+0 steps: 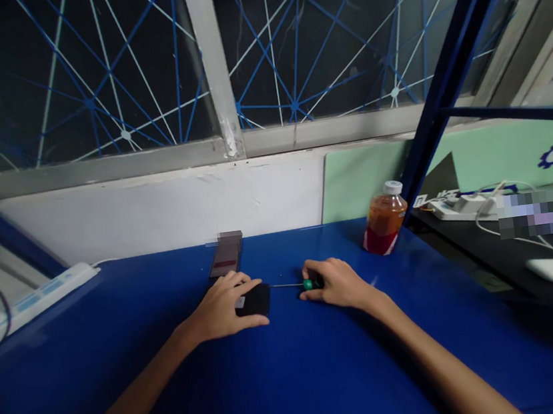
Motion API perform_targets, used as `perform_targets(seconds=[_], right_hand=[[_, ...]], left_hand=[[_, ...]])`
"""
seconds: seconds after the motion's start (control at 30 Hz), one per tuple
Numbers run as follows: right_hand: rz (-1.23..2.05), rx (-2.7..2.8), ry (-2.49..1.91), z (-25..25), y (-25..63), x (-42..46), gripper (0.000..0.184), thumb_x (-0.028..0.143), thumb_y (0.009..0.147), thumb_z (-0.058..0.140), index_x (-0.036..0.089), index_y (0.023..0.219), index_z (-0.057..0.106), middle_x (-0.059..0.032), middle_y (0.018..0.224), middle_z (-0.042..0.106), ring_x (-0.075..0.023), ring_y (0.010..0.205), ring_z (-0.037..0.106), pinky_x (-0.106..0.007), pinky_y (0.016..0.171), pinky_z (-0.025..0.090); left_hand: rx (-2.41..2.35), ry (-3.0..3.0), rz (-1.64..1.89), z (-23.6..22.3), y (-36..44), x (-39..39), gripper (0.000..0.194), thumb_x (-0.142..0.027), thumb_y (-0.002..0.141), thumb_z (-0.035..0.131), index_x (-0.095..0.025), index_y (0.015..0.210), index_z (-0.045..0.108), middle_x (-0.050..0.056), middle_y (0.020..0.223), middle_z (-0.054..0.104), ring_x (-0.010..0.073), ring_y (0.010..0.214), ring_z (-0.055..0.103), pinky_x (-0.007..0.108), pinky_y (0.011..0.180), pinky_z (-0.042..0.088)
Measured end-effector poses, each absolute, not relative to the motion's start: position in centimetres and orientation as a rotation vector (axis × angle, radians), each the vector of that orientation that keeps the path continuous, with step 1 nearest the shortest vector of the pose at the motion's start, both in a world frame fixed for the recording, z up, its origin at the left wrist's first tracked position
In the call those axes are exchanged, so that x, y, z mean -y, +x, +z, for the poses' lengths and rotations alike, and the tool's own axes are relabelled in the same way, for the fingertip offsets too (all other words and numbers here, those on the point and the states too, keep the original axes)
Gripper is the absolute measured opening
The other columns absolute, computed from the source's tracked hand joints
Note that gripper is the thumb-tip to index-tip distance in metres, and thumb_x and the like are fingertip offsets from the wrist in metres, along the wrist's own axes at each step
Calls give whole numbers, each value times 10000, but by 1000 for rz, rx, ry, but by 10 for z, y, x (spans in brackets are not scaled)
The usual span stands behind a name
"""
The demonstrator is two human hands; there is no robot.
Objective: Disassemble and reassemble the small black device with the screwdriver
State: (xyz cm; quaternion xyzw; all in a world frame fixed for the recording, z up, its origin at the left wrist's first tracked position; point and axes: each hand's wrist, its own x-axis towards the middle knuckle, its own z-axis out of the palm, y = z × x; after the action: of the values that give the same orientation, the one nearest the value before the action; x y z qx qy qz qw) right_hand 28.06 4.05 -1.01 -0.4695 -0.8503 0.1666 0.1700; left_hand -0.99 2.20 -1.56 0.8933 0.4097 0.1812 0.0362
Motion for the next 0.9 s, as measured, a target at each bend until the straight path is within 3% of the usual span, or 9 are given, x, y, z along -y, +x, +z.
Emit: perform_targets(seconds=[0.13,0.27,0.57,0.77,0.9], right_hand=[[448,2436,-1301,-6,281,-38,258,435,901,522,204,909,636,-19,725,644,-145,604,534,-265,584,336],[393,2490,-1298,-9,284,-41,286,467,853,593,189,809,646,-47,828,641,-156,670,550,-267,609,349],[454,2455,-1385,-12,280,-40,254,446,797,664,214,835,569,36,610,562,-126,546,459,-253,540,281],[501,2450,-1316,-5,279,-38,321,457,941,454,203,894,645,-11,682,640,-139,583,533,-271,579,331],[456,2465,-1307,-7,283,-42,356,492,910,507,192,826,680,-41,758,661,-158,656,571,-275,608,354]], left_hand=[[-1173,2735,536,-11,-15,-23,752,-710,691,650,-292,1309,553,82,1077,619,272,946,567,388,787,468],[-1159,2756,519,-13,-15,-23,750,-686,711,656,-267,1322,536,85,1088,609,273,967,554,400,817,465],[-1130,2804,525,-14,-12,-21,726,-667,750,628,-229,1320,528,106,1106,605,282,991,554,414,848,465],[-1106,2828,576,-17,-11,-22,705,-646,762,630,-220,1316,534,111,1109,610,282,992,561,428,859,467],[-1107,2836,540,-19,-11,-23,750,-683,756,610,-184,1310,536,127,1113,603,286,985,555,442,855,466]])
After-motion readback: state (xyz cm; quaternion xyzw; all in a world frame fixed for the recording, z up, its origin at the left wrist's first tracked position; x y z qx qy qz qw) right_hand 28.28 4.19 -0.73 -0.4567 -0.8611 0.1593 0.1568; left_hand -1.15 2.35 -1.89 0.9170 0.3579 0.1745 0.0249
